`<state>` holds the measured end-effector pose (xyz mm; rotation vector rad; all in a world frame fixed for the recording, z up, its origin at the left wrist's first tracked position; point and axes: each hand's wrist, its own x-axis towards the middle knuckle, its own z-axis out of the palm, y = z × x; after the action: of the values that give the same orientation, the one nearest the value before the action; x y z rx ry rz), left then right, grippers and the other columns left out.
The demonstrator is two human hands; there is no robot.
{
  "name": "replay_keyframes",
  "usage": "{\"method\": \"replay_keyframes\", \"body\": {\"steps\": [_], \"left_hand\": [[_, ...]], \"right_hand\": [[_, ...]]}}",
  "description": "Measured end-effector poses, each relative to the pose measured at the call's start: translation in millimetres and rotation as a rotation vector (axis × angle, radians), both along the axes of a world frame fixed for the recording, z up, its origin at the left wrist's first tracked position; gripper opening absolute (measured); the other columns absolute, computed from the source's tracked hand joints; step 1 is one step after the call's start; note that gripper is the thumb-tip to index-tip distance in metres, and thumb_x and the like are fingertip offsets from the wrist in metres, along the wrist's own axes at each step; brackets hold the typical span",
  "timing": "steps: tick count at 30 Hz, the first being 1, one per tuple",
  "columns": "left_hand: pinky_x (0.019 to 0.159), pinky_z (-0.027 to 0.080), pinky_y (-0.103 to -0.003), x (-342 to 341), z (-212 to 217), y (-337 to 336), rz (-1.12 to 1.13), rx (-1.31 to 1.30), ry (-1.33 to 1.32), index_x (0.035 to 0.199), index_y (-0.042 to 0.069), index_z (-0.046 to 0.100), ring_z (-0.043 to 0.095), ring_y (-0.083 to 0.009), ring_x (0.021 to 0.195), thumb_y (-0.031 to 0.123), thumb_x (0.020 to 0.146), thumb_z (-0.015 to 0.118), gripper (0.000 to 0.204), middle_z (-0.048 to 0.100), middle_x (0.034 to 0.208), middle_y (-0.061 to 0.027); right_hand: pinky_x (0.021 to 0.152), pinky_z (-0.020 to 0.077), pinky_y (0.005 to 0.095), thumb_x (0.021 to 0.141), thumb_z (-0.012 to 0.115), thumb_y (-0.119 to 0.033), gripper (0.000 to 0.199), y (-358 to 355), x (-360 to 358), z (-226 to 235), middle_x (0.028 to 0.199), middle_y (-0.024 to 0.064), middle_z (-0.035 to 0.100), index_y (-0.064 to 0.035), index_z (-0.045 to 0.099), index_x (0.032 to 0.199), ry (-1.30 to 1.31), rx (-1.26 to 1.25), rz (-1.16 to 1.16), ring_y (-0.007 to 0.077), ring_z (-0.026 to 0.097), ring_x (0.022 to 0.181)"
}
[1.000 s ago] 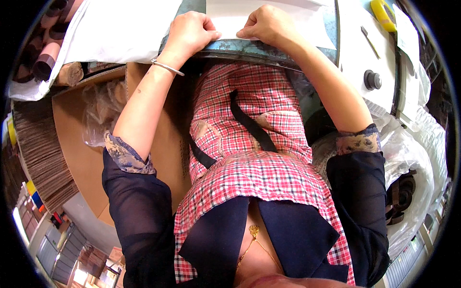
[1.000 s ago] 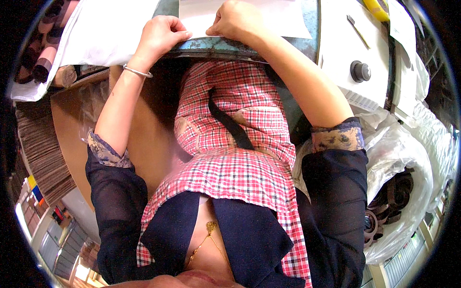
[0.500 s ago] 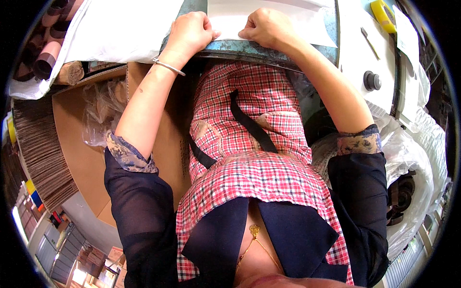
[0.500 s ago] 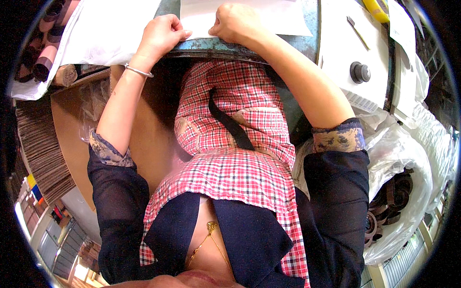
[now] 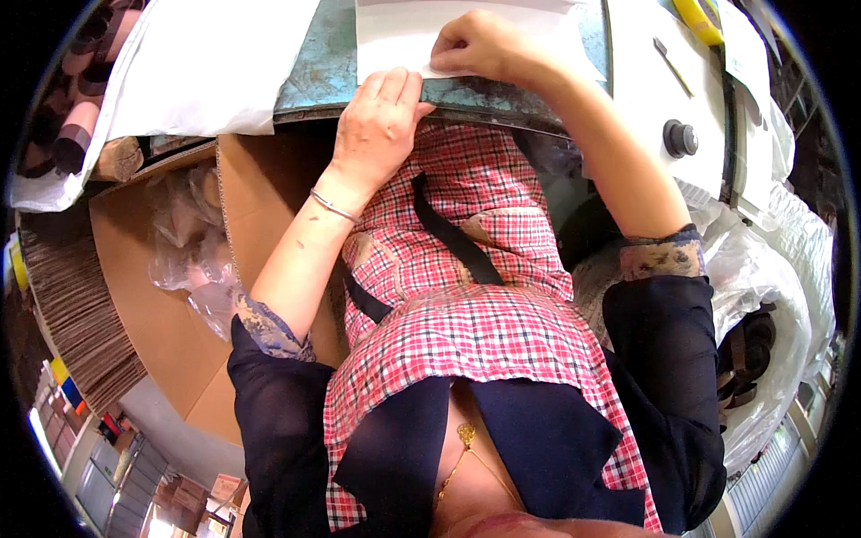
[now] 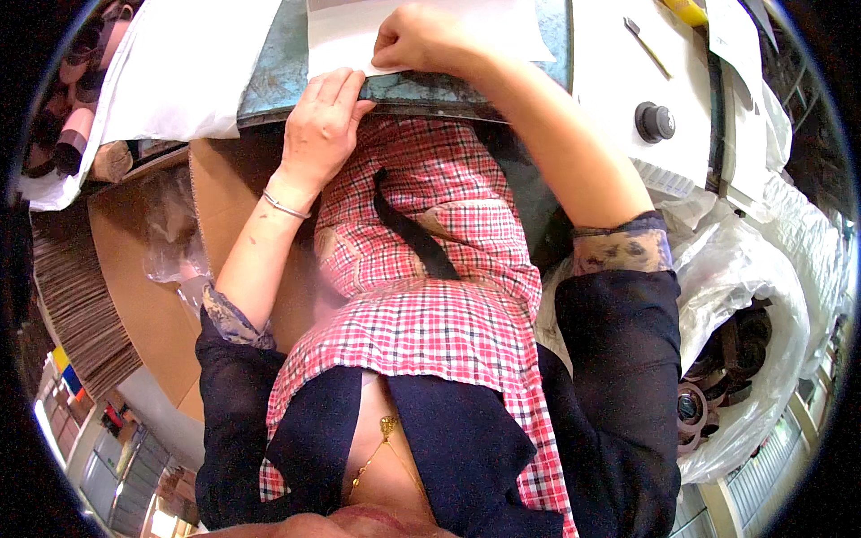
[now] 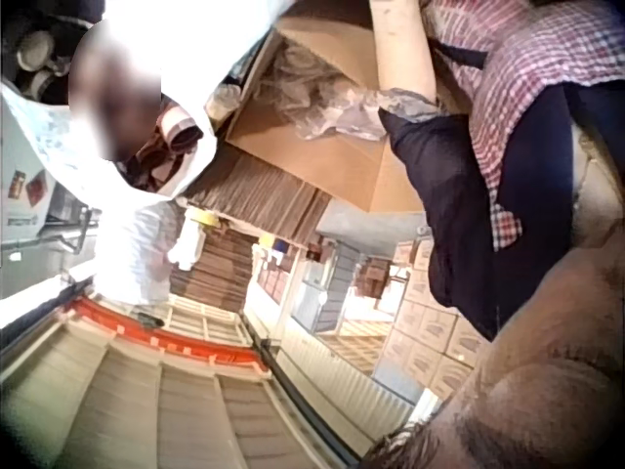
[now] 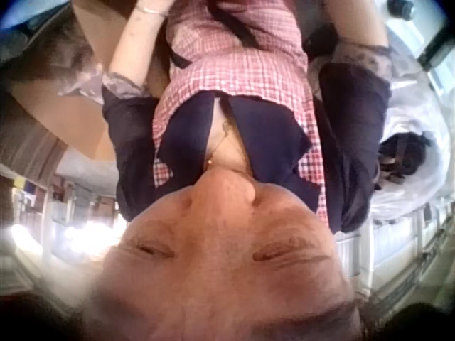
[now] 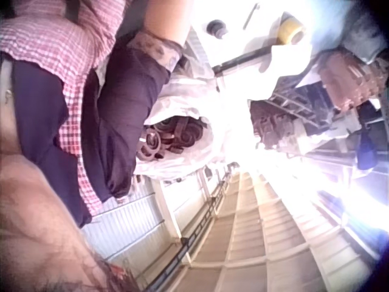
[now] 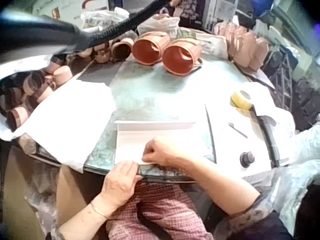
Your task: The person applies a label to a water jug, fits a top section onto the jugs, and places the assembled items into a plastic bag and then into a box.
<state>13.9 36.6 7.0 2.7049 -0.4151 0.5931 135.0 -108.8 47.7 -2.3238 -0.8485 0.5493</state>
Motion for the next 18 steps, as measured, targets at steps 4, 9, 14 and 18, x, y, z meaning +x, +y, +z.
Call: {"method": "replay_keyframes", "body": {"steps": [4,9,14,18], "left_hand": [[0.073,0.048,-0.032,0,3,-1,-0.045,0.117,0.004,0.109,0.008,0.056,0.054,-0.0241,0.089,0.021,0.070,0.067,0.043,0.053,0.091,-0.0082],[0.072,0.049,-0.031,1,6,-9,0.014,0.204,-0.003,0.110,0.008,0.056,0.053,-0.0230,0.088,0.026,0.071,0.067,0.044,0.053,0.091,-0.0072],[0.078,0.047,-0.031,2,7,-12,0.036,0.247,0.015,0.105,0.002,0.053,0.051,-0.0217,0.085,0.032,0.070,0.066,0.048,0.050,0.087,-0.0078],[0.072,0.048,-0.031,1,12,-14,0.023,0.258,0.044,0.112,0.010,0.054,0.050,-0.0234,0.083,0.033,0.069,0.067,0.049,0.051,0.088,-0.0076]], "right_hand": [[0.057,0.0437,0.0296,0.071,0.069,-0.026,0.026,-38,6,10,0.062,0.0080,0.060,-0.0010,0.066,0.078,0.005,-0.072,0.045,0.0143,0.055,0.058],[0.054,0.0427,0.0305,0.069,0.070,-0.027,0.027,-45,7,-2,0.059,0.0088,0.059,-0.0009,0.066,0.073,-0.069,-0.124,-0.095,0.0161,0.055,0.055],[0.054,0.0430,0.0310,0.067,0.069,-0.026,0.026,-42,6,-3,0.057,0.0102,0.058,-0.0008,0.066,0.072,-0.079,-0.143,-0.088,0.0173,0.054,0.053],[0.054,0.0432,0.0307,0.067,0.069,-0.026,0.026,-42,5,-1,0.057,0.0100,0.058,-0.0006,0.066,0.073,-0.066,-0.147,-0.084,0.0167,0.054,0.053]]}}
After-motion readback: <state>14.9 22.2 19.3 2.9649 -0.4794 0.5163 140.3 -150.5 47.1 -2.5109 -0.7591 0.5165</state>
